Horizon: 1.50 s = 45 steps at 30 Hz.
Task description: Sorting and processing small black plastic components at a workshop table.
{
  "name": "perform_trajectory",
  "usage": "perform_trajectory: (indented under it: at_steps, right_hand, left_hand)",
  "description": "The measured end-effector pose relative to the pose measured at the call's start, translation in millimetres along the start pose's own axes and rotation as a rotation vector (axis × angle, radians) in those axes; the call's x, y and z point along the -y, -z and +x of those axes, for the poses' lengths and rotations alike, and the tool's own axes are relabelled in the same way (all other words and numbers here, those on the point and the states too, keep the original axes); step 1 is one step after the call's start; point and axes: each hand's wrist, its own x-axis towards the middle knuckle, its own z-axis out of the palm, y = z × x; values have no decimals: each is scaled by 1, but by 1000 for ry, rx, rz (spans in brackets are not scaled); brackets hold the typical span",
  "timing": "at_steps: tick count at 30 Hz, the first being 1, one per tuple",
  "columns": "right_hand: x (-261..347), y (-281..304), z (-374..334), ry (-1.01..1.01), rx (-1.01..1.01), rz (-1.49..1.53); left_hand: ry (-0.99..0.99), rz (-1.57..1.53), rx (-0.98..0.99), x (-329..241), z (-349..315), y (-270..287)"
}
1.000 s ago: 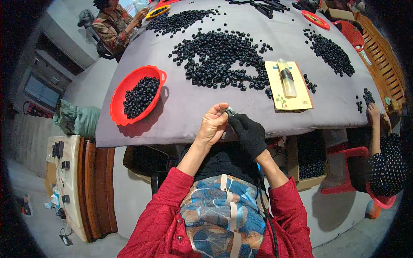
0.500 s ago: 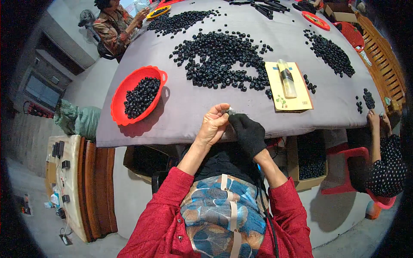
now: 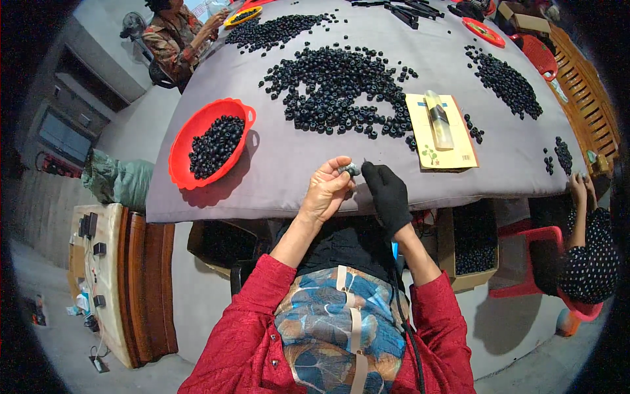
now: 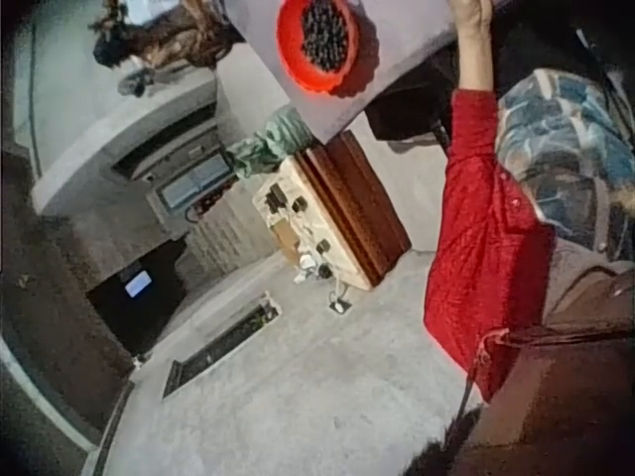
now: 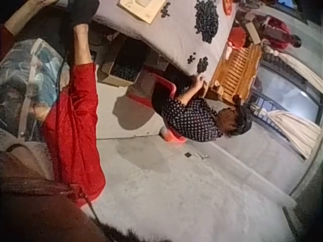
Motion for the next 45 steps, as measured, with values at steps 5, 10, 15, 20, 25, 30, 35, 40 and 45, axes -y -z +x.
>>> perform_trajectory:
  at_steps: [5,10,15,20,25,30,35,40,45]
  right_hand:
    - [7,1,14,41,117,-165]
    - [-6,-10,16,-91,50,77]
    - [-12,-3,15,307,37,-344]
    - [-14,-3,8,112,132,-67]
    - [-21,0,2,-124,131,-13]
    - [5,7,16,-368,36,285]
    - [11,32,24,-807,-172,729]
    - [6,35,23,-776,-309,876]
    - [2,32,20,-743,-339,834]
  left_hand:
    - [-25,36,-6,1,2,-3]
    - [-27,54,-8,-2,3,0]
    - [18,81,-50,3,3,1]
    - [29,132,-115,-11,-7,-5]
    - [-342,624,-391,-92,-16,7]
    - [-493,1041,-756,-206,-38,38]
    - [-686,1232,-664,-203,-17,33]
    - [-452,1391,-363,-123,9,21]
    - [-441,1553,-41,-39,60,-15]
